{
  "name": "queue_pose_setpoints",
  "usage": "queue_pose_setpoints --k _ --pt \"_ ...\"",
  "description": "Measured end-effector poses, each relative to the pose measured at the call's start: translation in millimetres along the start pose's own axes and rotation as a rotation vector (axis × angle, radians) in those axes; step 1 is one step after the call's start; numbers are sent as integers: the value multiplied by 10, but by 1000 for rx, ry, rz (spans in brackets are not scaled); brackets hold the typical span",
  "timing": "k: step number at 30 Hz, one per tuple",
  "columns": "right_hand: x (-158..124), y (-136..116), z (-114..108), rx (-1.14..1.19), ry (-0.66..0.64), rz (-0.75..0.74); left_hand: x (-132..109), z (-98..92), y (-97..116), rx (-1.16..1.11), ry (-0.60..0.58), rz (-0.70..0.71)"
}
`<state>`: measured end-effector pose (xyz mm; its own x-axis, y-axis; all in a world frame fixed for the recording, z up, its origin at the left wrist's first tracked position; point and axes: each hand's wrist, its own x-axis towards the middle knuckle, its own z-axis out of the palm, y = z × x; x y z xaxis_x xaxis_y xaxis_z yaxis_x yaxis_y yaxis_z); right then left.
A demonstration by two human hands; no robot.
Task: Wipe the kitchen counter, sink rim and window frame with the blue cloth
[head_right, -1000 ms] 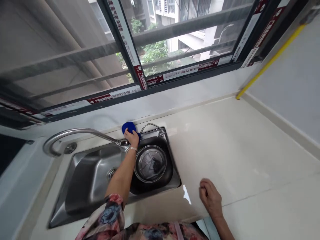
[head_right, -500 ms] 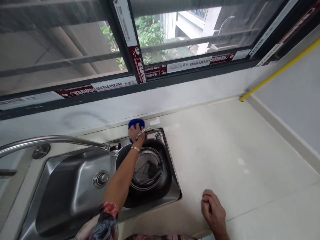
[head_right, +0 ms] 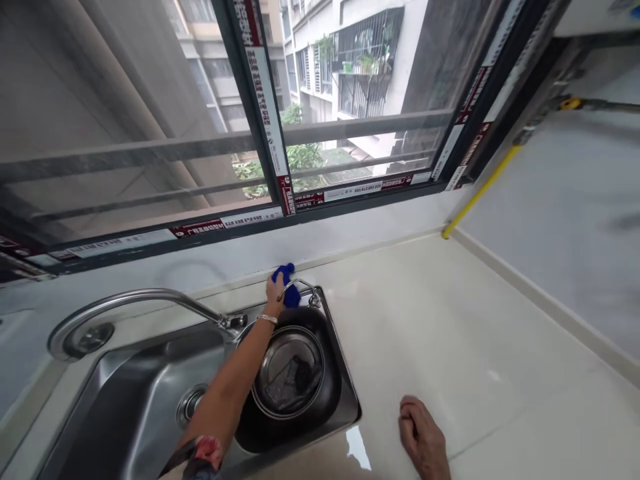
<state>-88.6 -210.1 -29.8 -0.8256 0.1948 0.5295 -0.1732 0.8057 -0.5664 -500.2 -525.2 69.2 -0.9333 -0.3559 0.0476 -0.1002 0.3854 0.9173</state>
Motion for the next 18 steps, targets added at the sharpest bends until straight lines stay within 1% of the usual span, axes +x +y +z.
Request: queue_pose_setpoints --k 2,3,5,7,8,10,14,16,18 --pt "6 -16 9 -7 13 8 93 -195 139 -10 97 16" --pt "5 -21 15 -9 19 8 150 -290 218 -10 150 58" --pt "-1 -25 28 -11 28 5 277 -453 379 -20 276 186" --pt "-9 -24 38 -13 30 2 403 -541 514 -24 421 281" --pt "-13 -20 42 -16 29 3 459 -546 565 -24 487 291" --pt "-17 -7 43 -18 27 7 555 -475 632 -15 566 242" --pt "-32 31 20 -10 -4 12 707 -144 643 58 622 110" --pt "-51 45 -2 -16 -36 33 768 13 588 98 650 97" --pt "-77 53 -23 -29 -62 59 802 135 502 145 622 136"
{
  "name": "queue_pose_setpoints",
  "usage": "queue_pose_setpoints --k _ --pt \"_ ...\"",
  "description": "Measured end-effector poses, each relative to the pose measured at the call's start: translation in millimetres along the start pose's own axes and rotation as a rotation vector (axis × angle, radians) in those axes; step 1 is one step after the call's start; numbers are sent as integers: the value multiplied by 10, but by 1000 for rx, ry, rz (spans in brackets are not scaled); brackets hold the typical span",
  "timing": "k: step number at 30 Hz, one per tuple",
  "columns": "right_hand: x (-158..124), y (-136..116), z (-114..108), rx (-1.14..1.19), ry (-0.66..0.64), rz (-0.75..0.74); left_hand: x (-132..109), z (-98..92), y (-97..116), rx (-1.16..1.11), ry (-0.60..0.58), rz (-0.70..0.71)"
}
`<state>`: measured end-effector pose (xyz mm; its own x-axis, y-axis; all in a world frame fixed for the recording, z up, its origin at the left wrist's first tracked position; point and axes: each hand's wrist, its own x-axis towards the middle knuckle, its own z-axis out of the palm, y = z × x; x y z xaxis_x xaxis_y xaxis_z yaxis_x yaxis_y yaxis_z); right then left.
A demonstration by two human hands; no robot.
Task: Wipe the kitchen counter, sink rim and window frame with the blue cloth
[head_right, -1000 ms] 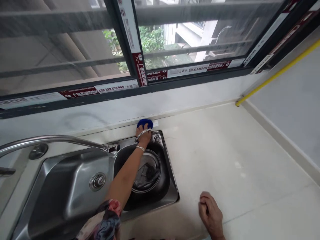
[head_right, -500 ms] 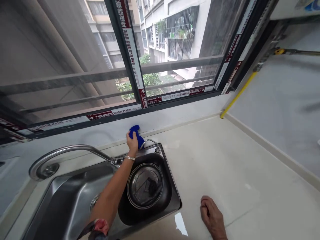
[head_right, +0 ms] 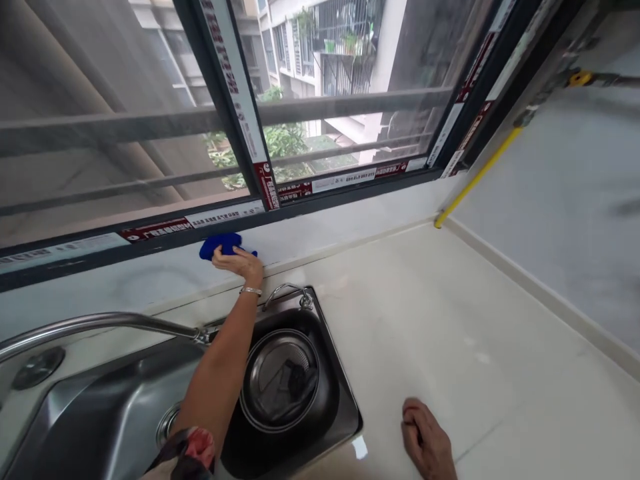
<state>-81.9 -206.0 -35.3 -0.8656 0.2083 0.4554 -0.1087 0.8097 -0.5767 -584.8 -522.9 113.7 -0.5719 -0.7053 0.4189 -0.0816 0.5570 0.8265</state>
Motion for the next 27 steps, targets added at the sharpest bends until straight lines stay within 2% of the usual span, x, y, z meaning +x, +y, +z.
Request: queue_pose_setpoints --k 2,6,10,14,17,19,21,24,27 --pt "-28 4 -12 -9 -13 22 -77 88 -75 33 -109 99" --pt "-51 -10 -21 -11 -15 34 -262 225 -137 81 -400 386" --pt "-33 -43 -37 -12 -19 62 -350 407 -45 80 -646 665" --pt "-31 -57 -60 -28 -32 90 -320 629 89 66 -881 977" --pt "-52 -52 -72 -21 -38 92 -277 712 106 39 -1151 1189" --pt "-66 -37 -75 -12 -42 84 -254 657 31 46 -1310 1223" --pt "-68 -13 -70 -9 -48 77 -246 500 -116 51 -1379 1162" --pt "-50 13 -46 9 -40 65 -272 141 -407 -14 -1369 1038" --pt "-25 -11 -18 48 -6 26 -343 -252 -684 -55 -1328 1012"
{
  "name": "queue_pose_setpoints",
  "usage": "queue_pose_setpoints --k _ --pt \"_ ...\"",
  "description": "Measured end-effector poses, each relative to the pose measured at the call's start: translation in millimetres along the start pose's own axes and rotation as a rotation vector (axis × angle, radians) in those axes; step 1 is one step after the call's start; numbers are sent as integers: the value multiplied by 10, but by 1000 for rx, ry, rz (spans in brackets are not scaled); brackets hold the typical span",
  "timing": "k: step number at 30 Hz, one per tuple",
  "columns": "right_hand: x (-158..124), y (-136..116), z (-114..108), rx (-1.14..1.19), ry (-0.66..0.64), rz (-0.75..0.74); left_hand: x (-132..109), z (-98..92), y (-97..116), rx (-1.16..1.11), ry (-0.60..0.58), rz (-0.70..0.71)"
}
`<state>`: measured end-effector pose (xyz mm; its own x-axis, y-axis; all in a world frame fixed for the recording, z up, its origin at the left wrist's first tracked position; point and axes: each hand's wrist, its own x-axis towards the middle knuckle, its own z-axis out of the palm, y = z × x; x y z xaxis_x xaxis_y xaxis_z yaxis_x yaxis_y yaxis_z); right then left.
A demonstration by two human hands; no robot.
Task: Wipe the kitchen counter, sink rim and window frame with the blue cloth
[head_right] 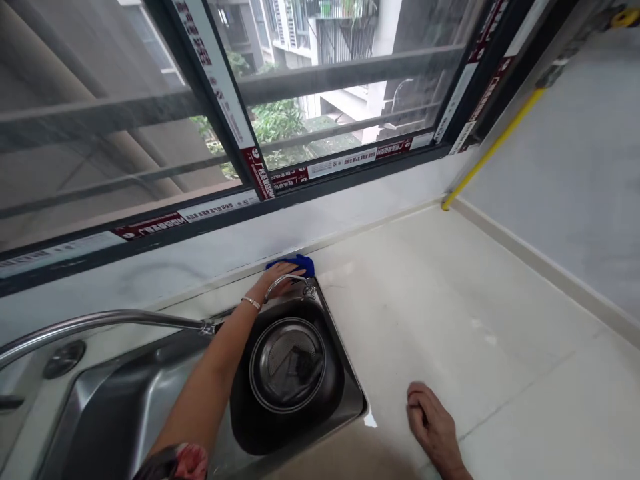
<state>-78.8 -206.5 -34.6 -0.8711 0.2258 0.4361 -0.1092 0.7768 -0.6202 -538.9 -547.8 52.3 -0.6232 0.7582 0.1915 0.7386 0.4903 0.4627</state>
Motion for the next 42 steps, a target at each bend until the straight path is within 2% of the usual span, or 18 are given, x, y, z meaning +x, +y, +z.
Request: queue_pose_setpoints --k 3,6,9,12,15,17,20,22,24,26,29,31,32,33,35,38,42 --pt "63 -38 7 19 7 -2 -381 82 97 44 173 -191" --pt "307 9 13 91 -108 52 -650 131 129 23 297 -444" --pt "851 133 133 228 -218 55 -829 112 94 36 418 -677" --pt "1622 181 499 295 -197 92 -906 60 37 52 486 -811" --pt "2389 48 1096 406 -226 156 -851 47 -12 30 464 -815" --pt "2802 -107 1540 484 -250 136 -765 81 -36 12 442 -794" --pt "3237 -338 2128 485 -298 141 -640 186 -56 26 469 -815" --pt "3431 -461 2409 394 -345 197 -581 268 -69 61 521 -883" --pt "3583 -560 2588 268 -403 241 -532 337 -100 96 573 -979" --pt "3715 -639 2677 160 -489 248 -479 377 -161 125 622 -1096" --pt "3883 -715 2696 89 -660 232 -385 380 -292 159 677 -1274" --pt "3954 -724 2656 163 -699 202 -318 361 -367 182 693 -1376" --pt "3974 -714 2620 239 -660 183 -284 352 -392 196 698 -1419" --pt "3986 -696 2575 330 -566 168 -251 345 -406 211 704 -1457" --pt "4001 -639 2447 479 -302 158 -194 343 -410 247 718 -1509" --pt "4094 -540 2153 548 83 226 -138 371 -380 293 734 -1534" --pt "4488 -448 1679 613 600 287 -109 415 -347 331 745 -1536"
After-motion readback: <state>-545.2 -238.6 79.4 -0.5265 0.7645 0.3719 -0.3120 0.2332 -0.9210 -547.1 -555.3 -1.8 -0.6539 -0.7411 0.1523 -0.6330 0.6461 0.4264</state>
